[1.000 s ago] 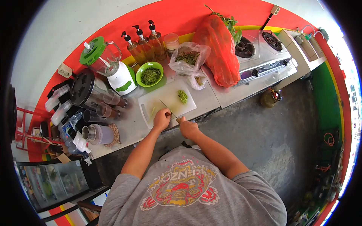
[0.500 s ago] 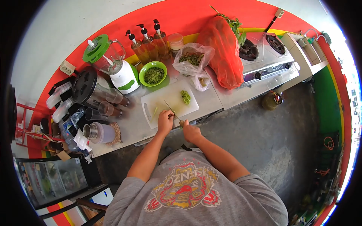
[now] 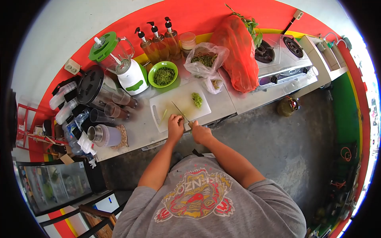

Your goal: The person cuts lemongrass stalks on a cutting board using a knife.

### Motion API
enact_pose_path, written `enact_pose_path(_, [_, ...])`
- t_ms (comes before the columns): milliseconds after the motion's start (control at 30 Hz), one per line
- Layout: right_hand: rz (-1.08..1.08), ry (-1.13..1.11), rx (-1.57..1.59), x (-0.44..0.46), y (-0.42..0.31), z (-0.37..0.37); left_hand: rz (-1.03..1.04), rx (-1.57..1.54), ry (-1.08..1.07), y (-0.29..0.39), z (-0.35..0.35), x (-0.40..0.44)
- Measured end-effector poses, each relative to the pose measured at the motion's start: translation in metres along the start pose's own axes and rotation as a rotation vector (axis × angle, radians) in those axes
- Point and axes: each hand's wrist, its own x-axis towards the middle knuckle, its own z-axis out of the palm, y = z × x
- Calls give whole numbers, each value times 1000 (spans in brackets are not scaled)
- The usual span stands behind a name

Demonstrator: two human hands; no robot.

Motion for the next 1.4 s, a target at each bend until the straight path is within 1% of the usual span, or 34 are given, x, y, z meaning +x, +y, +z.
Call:
enact_pose_path(167, [13, 9, -6, -4, -1, 14, 65, 31, 67, 1, 4, -2])
enact_pose_path(333, [1, 29, -16, 5, -1, 4, 33, 15, 48, 2, 3, -3])
enact_pose_path(433, [-5, 49, -32, -11, -3, 7, 30, 11, 26, 1, 1, -2])
enact_pose_path(567, [10, 93, 3, -4, 1, 19, 22, 14, 22, -1, 5, -4])
enact_pose_path(700, [-17, 74, 31, -9, -3, 5, 38, 44, 34, 1, 4, -3])
enact_pose_path(767, [-20, 57, 23, -11, -5, 6, 70, 40, 85, -2, 7, -3])
enact_pose_path(867, [-12, 113, -6, -10, -3, 21, 16, 24, 39, 0, 6, -5])
enact_pose_path(1000, [-50, 219, 76, 5, -4, 18, 42, 14, 46, 0, 2, -6])
enact_pose_path(1067, [-66, 268, 98, 8, -6, 15, -8, -47, -9, -1, -4, -7])
enact_pose_path(1133, [-57, 300, 192, 5, -8, 18, 1, -67, 14, -4, -11, -8])
enact_pose_path(1167, [-55, 295, 200, 3, -7, 21, 11, -93, 33, -5, -14, -11])
enact_pose_path(1233, [-125, 217, 192, -6, -4, 19, -18, -97, 34, -6, -14, -13])
enact_pose_path(1400, [-75, 159, 216, -7, 13, 30, -50, -96, 57, -7, -11, -13])
